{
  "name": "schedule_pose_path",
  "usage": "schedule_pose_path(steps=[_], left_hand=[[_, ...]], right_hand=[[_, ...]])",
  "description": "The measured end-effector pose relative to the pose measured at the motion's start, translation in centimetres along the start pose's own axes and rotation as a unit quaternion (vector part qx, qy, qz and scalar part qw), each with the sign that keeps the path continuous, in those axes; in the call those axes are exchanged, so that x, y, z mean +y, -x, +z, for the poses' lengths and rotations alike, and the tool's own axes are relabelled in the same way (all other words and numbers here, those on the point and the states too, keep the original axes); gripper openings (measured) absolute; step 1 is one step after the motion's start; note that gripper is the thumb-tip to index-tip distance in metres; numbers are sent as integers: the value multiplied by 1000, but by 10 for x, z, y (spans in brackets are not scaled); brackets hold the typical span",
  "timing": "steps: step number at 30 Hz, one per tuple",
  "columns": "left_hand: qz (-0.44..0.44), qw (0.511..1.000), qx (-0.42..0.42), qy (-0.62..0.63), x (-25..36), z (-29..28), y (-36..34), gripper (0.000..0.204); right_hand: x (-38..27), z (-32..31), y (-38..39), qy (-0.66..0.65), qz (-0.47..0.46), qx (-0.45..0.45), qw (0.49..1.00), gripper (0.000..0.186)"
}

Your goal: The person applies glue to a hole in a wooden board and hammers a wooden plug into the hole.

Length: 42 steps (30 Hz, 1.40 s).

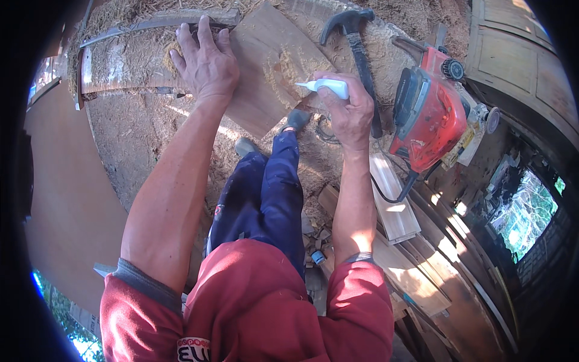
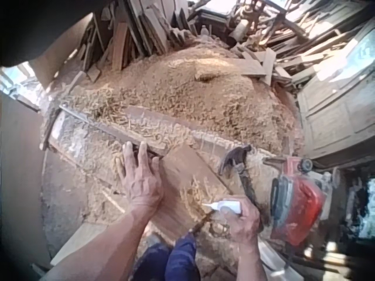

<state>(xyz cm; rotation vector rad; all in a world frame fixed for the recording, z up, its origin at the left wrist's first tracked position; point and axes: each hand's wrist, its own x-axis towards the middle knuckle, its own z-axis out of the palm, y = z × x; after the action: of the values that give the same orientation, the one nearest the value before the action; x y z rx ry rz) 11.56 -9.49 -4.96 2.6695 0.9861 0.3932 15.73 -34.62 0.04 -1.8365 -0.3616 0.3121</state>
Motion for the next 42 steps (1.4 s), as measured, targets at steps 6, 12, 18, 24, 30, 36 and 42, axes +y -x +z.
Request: schedule_pose_path(steps=[6,12,18,24,30,36,42], left_hand=[[1,1000,0,14,-1,1,0,57],[1,1000,1,12,0,0,0,56],[1,1000,1,11,0,1,0,56],[0,1000,2,9,-2,1,-1,56],[2,1000,1,-17,1,1,0,57],[-1,1000,-2,-20,1,0,0,58],[-3,1000,-9,-27,0,0,0,58]], right_hand=[[-2,-1,0,10,-6,-8,1000,18],[-1,-5,2,-8,-4,-10,1000,18],[-1,-8,2,5,-2,-22,1000,20],[-6,-7,1,2,21,-19,1000,18],[-2,-3,-1,-10,33,31,999,17],[-2,-1,-2,4,31,20,999,20],[-3,-2,-2,24,18,13,999,20]])
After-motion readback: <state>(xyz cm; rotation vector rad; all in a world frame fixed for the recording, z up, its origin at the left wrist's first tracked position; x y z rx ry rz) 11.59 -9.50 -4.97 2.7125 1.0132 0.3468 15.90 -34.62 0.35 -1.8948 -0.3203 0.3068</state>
